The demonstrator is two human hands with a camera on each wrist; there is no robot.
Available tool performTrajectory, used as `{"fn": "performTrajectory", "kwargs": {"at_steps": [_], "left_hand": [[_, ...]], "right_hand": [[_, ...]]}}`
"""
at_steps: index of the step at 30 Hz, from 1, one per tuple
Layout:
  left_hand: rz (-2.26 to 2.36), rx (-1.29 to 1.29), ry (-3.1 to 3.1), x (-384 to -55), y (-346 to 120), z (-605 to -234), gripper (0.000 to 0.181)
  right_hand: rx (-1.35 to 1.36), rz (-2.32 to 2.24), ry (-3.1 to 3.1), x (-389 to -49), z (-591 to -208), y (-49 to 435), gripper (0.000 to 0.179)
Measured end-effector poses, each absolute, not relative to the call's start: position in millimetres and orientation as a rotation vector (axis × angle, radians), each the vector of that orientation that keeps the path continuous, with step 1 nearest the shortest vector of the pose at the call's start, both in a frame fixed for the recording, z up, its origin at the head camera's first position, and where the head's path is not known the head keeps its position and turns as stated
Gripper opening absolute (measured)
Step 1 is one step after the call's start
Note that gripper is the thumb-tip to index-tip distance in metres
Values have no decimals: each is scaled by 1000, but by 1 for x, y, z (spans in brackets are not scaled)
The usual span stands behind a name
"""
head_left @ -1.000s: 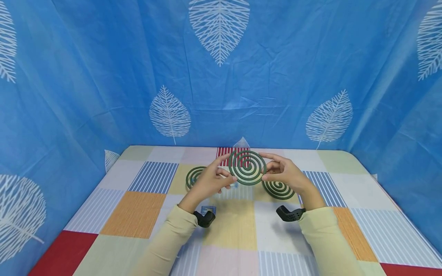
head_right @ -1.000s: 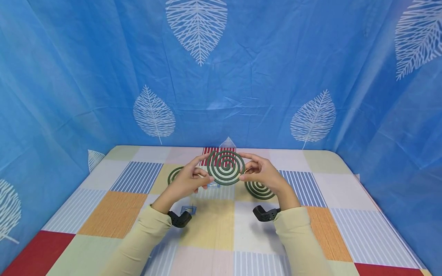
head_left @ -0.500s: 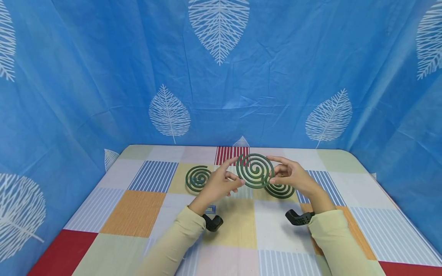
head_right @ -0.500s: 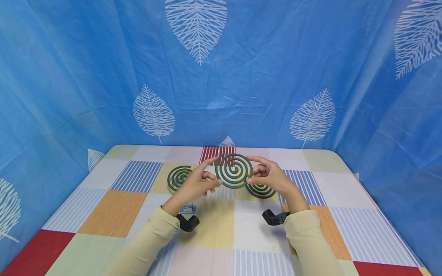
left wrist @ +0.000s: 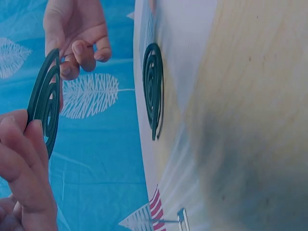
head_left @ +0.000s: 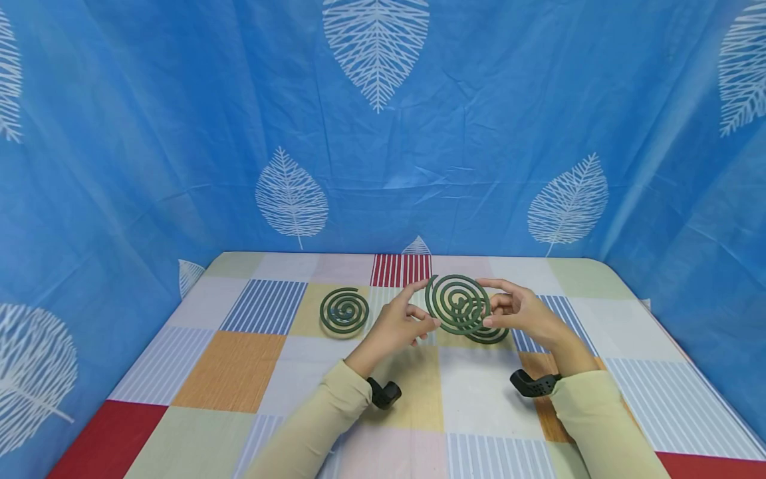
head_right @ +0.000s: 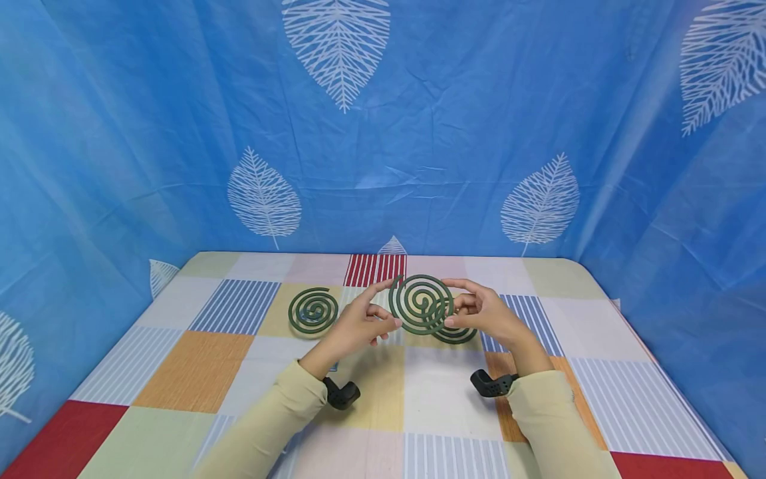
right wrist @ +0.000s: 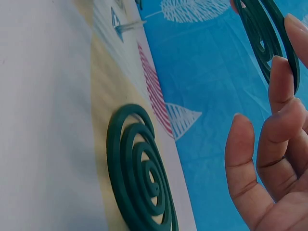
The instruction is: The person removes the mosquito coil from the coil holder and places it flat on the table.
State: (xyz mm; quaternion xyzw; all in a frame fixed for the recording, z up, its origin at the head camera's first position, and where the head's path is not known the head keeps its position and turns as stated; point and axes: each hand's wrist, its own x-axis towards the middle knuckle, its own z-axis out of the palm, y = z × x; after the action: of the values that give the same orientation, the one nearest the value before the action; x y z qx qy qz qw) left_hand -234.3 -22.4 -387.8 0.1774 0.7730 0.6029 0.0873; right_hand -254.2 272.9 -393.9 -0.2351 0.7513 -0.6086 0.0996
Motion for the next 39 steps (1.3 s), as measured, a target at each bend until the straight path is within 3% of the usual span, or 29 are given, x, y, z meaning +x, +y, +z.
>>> {"fn": "performTrajectory", "kwargs": {"at_steps": [23,39], "left_hand": [[1809,448,2233,-238,17,-402,78],[1845,472,2197,-238,42,-409,80]], "right_hand": [[-660,-1791,2197,-250,-399,313,63],[-705,-1814,2145,-250,-399,337,66]]}}
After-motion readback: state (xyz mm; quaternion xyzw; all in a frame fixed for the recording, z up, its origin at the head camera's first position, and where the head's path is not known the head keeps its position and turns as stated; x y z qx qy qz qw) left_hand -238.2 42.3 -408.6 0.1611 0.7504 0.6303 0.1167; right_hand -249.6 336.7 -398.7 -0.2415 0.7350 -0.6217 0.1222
